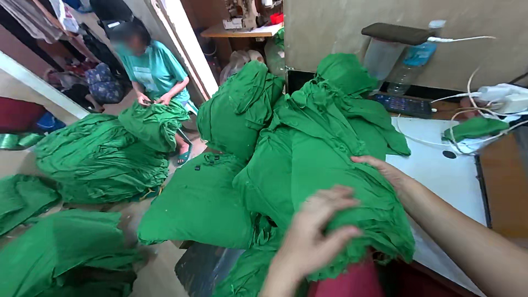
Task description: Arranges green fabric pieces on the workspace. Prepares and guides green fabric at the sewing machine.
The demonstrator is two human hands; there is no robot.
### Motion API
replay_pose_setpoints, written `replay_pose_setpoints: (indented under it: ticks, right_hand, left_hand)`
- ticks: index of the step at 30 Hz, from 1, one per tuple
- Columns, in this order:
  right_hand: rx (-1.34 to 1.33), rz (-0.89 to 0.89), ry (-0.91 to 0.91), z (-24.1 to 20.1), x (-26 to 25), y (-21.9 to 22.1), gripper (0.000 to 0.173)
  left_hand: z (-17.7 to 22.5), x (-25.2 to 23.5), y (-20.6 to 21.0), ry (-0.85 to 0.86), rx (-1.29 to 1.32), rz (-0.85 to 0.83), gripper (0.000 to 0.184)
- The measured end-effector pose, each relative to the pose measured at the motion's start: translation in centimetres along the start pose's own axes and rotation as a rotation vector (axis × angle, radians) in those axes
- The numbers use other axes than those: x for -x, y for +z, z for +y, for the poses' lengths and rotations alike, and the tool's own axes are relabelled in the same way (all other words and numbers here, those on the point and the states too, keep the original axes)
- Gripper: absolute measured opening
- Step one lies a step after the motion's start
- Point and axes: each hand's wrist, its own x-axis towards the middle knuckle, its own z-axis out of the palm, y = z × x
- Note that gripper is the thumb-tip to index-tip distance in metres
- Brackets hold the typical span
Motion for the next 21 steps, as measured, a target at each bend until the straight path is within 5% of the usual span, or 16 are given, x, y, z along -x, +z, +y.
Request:
replay_pose_setpoints:
  ticks: [3, 6, 11, 13, 15, 17, 20, 21]
  right_hand:
    - [-0.095, 0.009, -0.034, 1.2, -0.1, -0.8, 0.026]
    - [-0.156, 0.023, -0.13, 2.0, -0.3, -1.2, 0.032]
    - [-0.174, 0.192, -0.452, 4.1, -0.7, -2.9, 0.033]
    - [-0.028, 0.29, -0.607, 5.1, -1.1, -3.8, 0.027]
    - [-0.037, 0.404, -0.428, 3.6, 0.2, -3.1, 0.026]
    - [-0.166, 0.234, -0.597, 6.1, -1.1, -5.2, 0.028]
    - [-0.223, 0.466, -0.303, 2.3, 1.3, -1.2, 0.032]
    - [-0.197, 0.47, -0.369, 2.6, 1.3, -0.8, 0.032]
  left_hand:
    - [-5.3, 4.3, -5.1, -0.37, -0.186, 0.385, 0.031]
    - [-8.4, 6.9, -6.3, -0.755, -0.1, 0.64, 0.03]
    - [-12.4, 6.9, -5.9, -0.84, -0.132, 0.718, 0.069]
    - [-13.9, 6.5, -6.9, -1.047, 0.036, 0.763, 0.074]
    - [-13.4, 5.5, -8.0, -1.249, 0.409, 0.749, 0.073]
    - [-12.6, 4.9, -9.4, -1.301, 0.628, 0.786, 0.067]
    - [-15.0, 6.1, -12.1, -1.218, 0.487, 0.702, 0.051]
    - [-16.0, 6.8, -12.9, -1.149, 0.373, 0.66, 0.048]
